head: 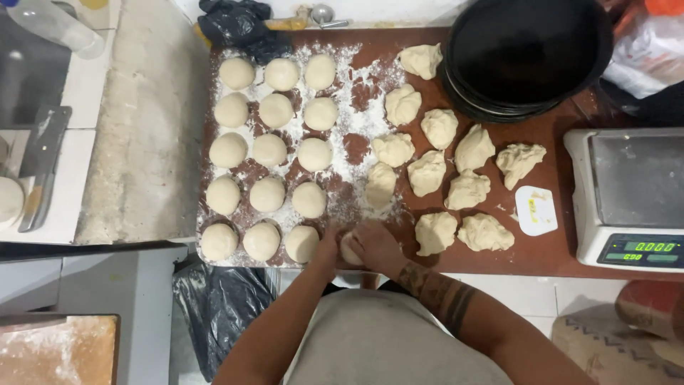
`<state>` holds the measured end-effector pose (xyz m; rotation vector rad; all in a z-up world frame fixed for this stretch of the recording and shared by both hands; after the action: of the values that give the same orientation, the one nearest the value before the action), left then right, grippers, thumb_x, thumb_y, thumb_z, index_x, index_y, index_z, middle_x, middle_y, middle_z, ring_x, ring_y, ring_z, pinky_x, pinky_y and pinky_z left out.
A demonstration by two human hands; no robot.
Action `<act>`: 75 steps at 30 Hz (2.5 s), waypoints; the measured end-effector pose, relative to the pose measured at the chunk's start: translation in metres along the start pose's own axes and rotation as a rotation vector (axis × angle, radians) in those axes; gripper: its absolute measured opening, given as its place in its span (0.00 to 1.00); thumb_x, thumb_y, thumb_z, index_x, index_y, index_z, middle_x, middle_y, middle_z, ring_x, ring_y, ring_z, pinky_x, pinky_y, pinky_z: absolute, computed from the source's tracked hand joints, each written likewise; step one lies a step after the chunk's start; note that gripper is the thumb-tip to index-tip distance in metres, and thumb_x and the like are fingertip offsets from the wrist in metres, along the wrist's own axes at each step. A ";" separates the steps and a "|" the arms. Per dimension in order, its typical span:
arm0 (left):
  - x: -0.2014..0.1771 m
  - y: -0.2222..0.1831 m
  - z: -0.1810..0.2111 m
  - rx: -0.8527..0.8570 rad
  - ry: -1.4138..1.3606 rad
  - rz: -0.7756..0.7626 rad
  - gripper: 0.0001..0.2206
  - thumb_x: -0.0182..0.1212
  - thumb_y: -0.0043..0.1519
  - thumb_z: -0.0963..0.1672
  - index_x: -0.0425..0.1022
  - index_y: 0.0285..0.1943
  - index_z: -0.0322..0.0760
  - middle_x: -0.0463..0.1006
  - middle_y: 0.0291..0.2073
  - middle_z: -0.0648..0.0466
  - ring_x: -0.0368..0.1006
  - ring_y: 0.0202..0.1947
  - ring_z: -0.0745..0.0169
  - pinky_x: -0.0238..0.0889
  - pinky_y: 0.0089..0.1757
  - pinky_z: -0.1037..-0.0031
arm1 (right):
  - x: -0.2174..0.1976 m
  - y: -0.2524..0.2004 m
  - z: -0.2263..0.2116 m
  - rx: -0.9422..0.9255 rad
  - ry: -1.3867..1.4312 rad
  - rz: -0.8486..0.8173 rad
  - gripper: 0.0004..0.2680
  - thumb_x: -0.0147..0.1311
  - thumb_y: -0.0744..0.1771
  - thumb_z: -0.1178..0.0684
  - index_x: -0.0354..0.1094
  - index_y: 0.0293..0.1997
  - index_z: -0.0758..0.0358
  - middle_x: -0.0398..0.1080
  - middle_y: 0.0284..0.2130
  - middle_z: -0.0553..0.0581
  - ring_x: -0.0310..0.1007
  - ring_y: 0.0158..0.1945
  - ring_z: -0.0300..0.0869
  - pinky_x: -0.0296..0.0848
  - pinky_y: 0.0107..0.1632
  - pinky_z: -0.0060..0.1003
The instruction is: Shaping pre-portioned dough pieces into smooth balls on a floured surface
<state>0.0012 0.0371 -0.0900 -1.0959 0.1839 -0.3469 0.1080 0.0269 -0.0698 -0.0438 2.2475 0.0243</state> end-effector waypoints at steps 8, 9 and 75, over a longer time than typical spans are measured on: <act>0.051 -0.022 0.023 0.087 -0.410 -0.344 0.33 0.30 0.71 0.62 0.57 0.79 0.47 0.58 0.75 0.41 0.55 0.73 0.38 0.48 0.69 0.51 | -0.053 0.001 -0.017 0.074 0.132 0.122 0.23 0.29 0.74 0.39 0.38 0.34 0.77 0.46 0.27 0.44 0.45 0.28 0.36 0.56 0.43 0.30; 0.040 0.000 0.009 0.085 -0.412 -0.341 0.33 0.30 0.71 0.62 0.57 0.79 0.47 0.58 0.75 0.41 0.55 0.73 0.38 0.48 0.69 0.51 | -0.029 -0.005 0.003 0.074 0.135 0.119 0.23 0.29 0.74 0.39 0.38 0.34 0.77 0.46 0.27 0.44 0.45 0.28 0.36 0.56 0.43 0.30; -0.303 0.039 -0.124 0.225 0.309 0.655 0.10 0.60 0.59 0.48 0.87 0.44 0.52 0.90 0.30 0.61 0.85 0.36 0.71 0.69 0.47 0.79 | -0.141 0.289 0.261 0.951 0.469 0.513 0.17 0.46 0.69 0.49 0.63 0.68 0.48 0.71 0.59 0.56 0.70 0.61 0.53 0.72 0.58 0.48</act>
<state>-0.3125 0.0600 -0.1881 -0.7030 0.7407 0.0572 0.3883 0.3276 -0.1231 1.1251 2.4325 -0.8424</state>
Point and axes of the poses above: each hand's wrist, its own y-axis towards the middle knuckle, its own x-axis out of the palm, z = x × y, the point moved 9 cm from there along y, towards the middle knuckle
